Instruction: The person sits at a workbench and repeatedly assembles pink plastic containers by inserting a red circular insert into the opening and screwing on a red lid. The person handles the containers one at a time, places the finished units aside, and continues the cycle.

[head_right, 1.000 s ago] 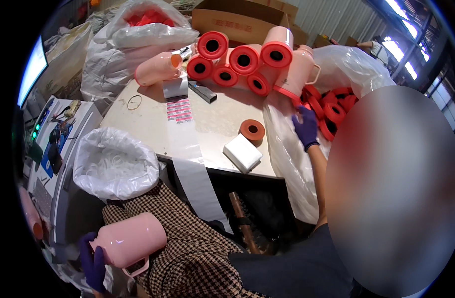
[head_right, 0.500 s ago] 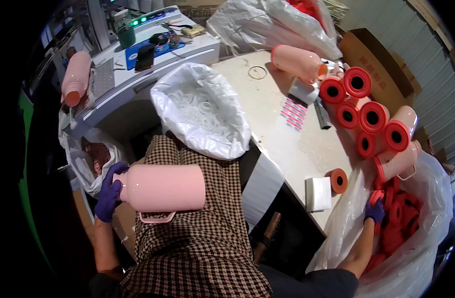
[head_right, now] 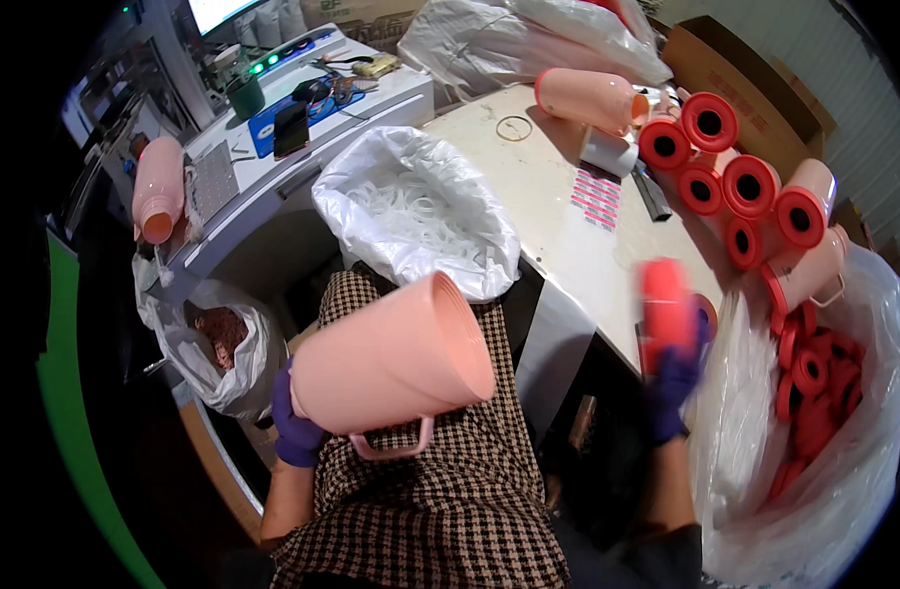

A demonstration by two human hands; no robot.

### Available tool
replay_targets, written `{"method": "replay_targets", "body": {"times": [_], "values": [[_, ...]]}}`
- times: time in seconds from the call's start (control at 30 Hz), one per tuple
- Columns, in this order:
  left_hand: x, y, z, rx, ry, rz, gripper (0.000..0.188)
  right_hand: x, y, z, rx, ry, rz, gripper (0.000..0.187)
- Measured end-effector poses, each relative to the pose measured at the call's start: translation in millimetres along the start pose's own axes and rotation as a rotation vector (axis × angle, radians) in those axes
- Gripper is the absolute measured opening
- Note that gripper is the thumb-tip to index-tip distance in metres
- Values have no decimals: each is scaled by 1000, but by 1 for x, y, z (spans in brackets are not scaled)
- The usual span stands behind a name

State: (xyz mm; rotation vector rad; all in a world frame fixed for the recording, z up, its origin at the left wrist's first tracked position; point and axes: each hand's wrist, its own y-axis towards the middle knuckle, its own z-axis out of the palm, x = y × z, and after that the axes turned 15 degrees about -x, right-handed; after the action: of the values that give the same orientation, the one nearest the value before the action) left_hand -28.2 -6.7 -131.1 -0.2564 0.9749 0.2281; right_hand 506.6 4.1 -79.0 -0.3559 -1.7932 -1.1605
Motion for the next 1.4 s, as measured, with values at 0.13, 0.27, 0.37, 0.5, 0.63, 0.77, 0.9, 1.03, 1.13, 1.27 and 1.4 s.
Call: {"method": "replay_targets", "body": {"times": [0.13, 0.27, 0.37, 0.5, 0.63, 0.77, 0.9, 1.03, 1.13, 1.27, 1.4], "values": [[3, -3, 27, -28, -189, -155, 34, 110, -69, 116, 448, 187, -302, 62], [-14, 0, 11, 25, 179, 97, 30, 119, -81, 145, 558, 272, -415, 65], [-32, -7, 16, -35, 377, 157, 28, 124, -87, 149, 605, 309, -529, 64], [-27, -3, -2, -43, 439, 75, 32, 138, -93, 151, 611, 383, -558, 60], [-22, -2, -5, -102, -22, -50, 28, 139, -94, 143, 577, 377, -578, 58], [-26, -6, 0, -37, 369, 180, 33, 138, -95, 148, 578, 564, -573, 57], [-32, -7, 7, -55, 226, 81, 30, 139, -97, 141, 647, 607, -594, 56], [-30, -5, -20, -18, 451, 252, 36, 134, -111, 144, 640, 602, -501, 56], [-35, 0, -32, 5, 762, 433, 38, 140, -115, 140, 733, 722, -530, 55], [-65, 12, -30, 93, 642, 216, 46, 138, -99, 138, 707, 818, -119, 49], [-53, -3, 14, 138, 415, 321, 48, 144, -94, 165, 469, 737, 28, 80]]}}
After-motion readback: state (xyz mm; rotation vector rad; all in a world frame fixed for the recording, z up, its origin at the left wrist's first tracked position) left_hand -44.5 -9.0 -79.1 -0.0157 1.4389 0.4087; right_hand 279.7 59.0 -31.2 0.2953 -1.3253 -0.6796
